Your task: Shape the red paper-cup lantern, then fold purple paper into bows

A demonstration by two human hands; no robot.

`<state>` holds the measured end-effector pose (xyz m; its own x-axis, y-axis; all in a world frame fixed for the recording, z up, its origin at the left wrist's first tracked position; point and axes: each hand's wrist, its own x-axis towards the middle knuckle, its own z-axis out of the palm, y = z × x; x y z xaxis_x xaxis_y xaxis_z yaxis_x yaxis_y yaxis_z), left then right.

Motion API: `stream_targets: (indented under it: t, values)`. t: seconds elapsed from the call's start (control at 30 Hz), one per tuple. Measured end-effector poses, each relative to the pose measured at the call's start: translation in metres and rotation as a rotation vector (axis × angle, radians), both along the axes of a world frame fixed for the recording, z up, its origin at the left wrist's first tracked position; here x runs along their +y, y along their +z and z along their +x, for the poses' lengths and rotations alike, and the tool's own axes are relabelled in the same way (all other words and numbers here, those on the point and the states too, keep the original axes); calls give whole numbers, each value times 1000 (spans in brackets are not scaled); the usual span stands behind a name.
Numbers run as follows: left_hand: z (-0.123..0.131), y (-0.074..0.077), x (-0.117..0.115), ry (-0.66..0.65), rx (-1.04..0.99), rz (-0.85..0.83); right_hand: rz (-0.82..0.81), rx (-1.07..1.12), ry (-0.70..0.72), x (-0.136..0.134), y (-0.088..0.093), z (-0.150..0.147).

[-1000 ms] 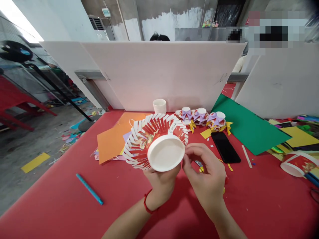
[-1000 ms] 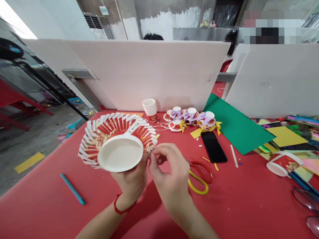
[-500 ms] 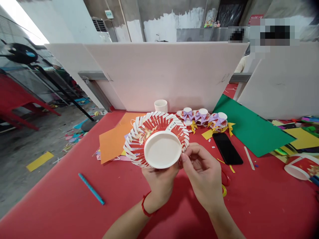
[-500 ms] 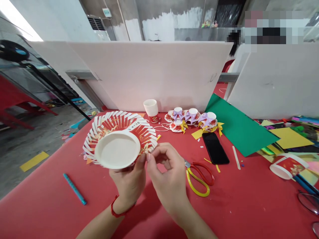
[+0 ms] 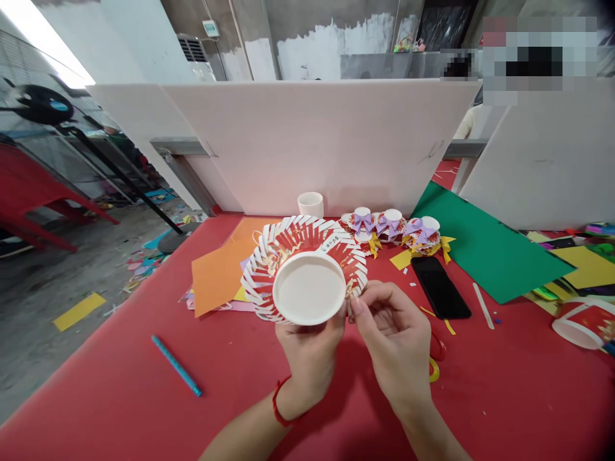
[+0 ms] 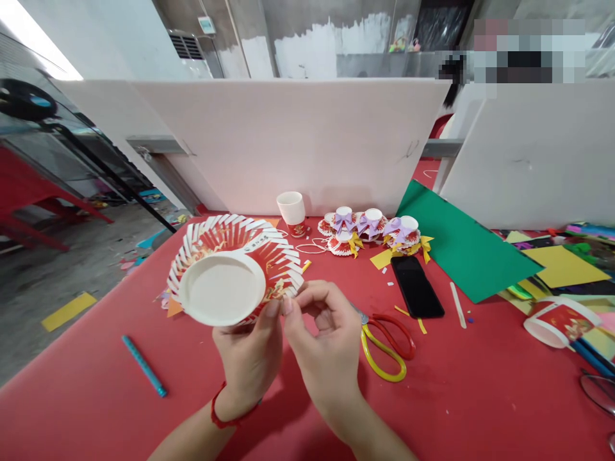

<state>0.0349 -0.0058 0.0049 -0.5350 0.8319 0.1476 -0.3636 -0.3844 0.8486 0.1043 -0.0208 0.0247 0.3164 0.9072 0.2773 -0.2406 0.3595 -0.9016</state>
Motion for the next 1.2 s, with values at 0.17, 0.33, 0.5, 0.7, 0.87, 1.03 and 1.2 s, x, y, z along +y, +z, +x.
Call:
stream_targets:
  t: [0.17,0.33,0.5,0.7,0.87,1.03,1.2]
  values:
    - [-3,4,1,-30,-6,-19,14,35,-7,1,-1,-2]
    - [-5,6,2,-25,-3,-35,-61,50,117,4,0,4]
    - [-8,4,0,-86,-5,-29,-86,115,222,5,-1,8]
    - [-10,7,0,-104,-20,-45,-44,67,158,3,-1,8]
    - [-10,7,0,-107,-41,-57,-11,73,78,1,-1,5]
    - [-8,5,0,-115,-54,-27,-16,139,51,0,-2,1]
    - [-4,7,4,-81,-180,5,-108,112,226,3,-5,0]
